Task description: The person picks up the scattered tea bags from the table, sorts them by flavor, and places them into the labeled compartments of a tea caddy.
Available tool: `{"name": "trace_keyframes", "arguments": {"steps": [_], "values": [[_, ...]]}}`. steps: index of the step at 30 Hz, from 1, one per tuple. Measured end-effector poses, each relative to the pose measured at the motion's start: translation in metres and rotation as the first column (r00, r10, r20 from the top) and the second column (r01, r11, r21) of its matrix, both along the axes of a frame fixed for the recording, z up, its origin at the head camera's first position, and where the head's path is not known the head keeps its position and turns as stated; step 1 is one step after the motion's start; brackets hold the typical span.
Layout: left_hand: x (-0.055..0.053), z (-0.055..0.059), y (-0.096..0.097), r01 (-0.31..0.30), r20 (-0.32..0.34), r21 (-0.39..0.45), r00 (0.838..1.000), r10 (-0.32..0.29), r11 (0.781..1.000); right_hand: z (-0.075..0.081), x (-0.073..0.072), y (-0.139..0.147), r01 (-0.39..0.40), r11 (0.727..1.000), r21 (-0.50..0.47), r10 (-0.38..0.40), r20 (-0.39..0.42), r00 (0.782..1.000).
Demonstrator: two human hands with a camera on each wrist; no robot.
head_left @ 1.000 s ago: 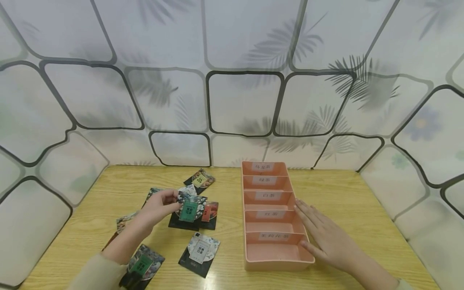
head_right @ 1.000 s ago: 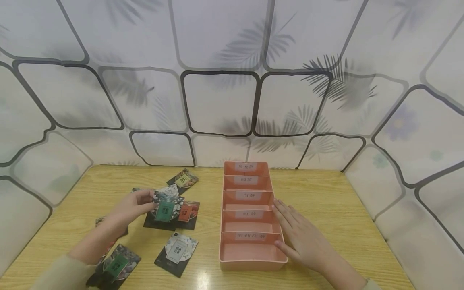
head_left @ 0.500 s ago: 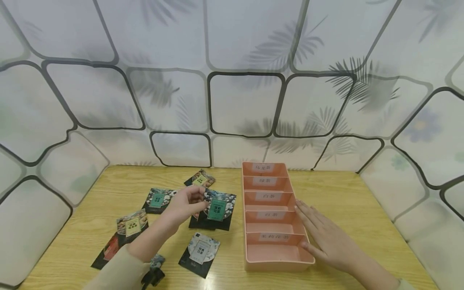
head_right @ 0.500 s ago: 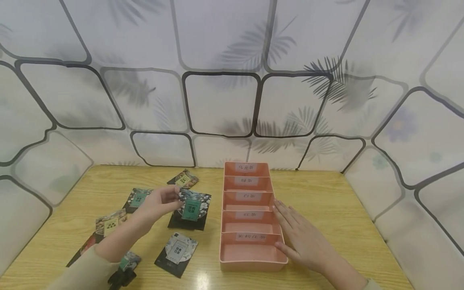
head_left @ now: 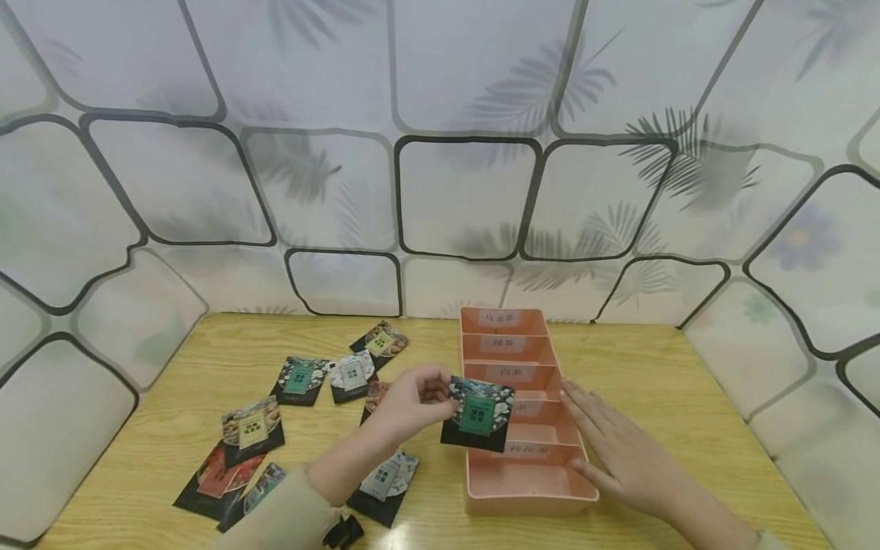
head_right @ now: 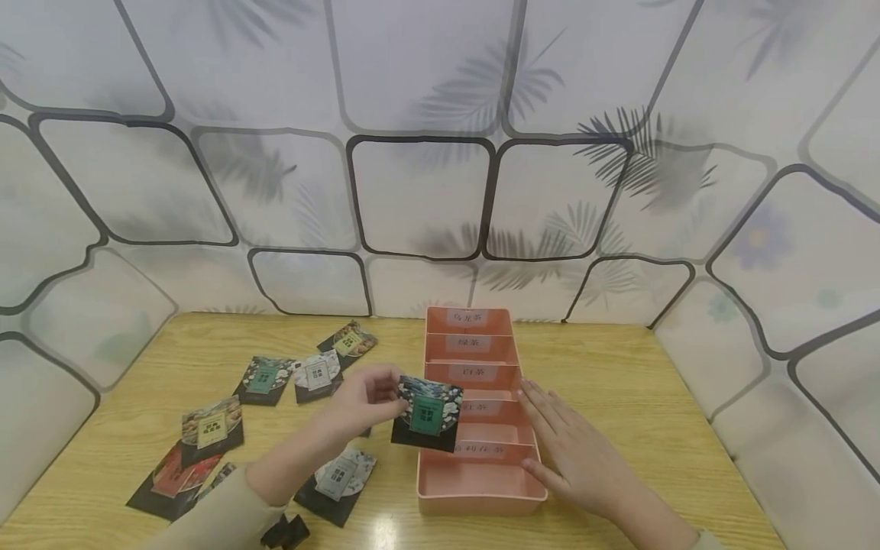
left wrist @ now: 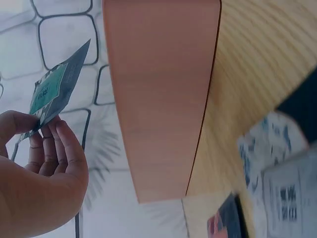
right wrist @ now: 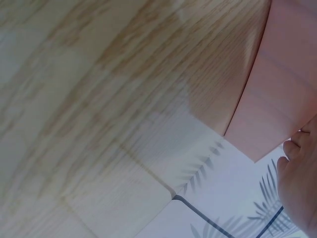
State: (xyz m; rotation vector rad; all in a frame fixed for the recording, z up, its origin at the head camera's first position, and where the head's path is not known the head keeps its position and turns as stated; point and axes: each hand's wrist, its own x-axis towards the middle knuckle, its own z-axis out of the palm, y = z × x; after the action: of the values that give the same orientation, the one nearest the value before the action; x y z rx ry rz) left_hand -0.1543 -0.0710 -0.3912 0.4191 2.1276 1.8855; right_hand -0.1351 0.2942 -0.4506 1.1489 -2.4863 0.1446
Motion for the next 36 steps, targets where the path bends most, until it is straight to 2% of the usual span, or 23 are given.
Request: {"name": "trace_keyframes", "arguments": {"steps": [7, 12, 17, 21, 24, 29, 36], "values": [[0.006, -0.014, 0.022, 0.028, -0.042, 0.019, 0.999, -0.028, 0.999, -0.002, 0.000, 0.001, 0.016, 1.000, 0.014, -0.016, 0.011, 1.000], [0.009, -0.024, 0.030, 0.029, -0.036, 0.029, 0.999, -0.027, 0.999, -0.001, 0.001, 0.000, 0.012, 1.000, 0.012, -0.012, -0.001, 1.000], [0.011, -0.028, 0.035, 0.014, -0.024, 0.026, 1.000, -0.013, 1.000, -0.001, 0.001, 0.000, 0.008, 1.000, 0.006, -0.008, -0.008, 1.000], [0.011, -0.029, 0.038, 0.052, -0.079, 0.024, 0.996, -0.050, 0.998, -0.001, 0.001, 0.000, 0.012, 1.000, 0.005, -0.012, 0.001, 1.000], [0.010, -0.030, 0.041, 0.092, -0.146, -0.015, 0.985, -0.093, 0.996, -0.001, 0.001, 0.000, 0.013, 1.000, 0.008, -0.013, 0.005, 1.000], [0.012, -0.030, 0.043, 0.109, -0.243, -0.120, 0.960, -0.136, 0.987, -0.001, 0.001, 0.001, -0.004, 1.000, 0.005, 0.004, -0.004, 1.000], [0.015, -0.031, 0.044, 0.121, -0.313, -0.237, 0.930, -0.194, 0.964, -0.002, 0.000, 0.001, -0.006, 1.000, 0.008, 0.006, -0.012, 1.000]]}}
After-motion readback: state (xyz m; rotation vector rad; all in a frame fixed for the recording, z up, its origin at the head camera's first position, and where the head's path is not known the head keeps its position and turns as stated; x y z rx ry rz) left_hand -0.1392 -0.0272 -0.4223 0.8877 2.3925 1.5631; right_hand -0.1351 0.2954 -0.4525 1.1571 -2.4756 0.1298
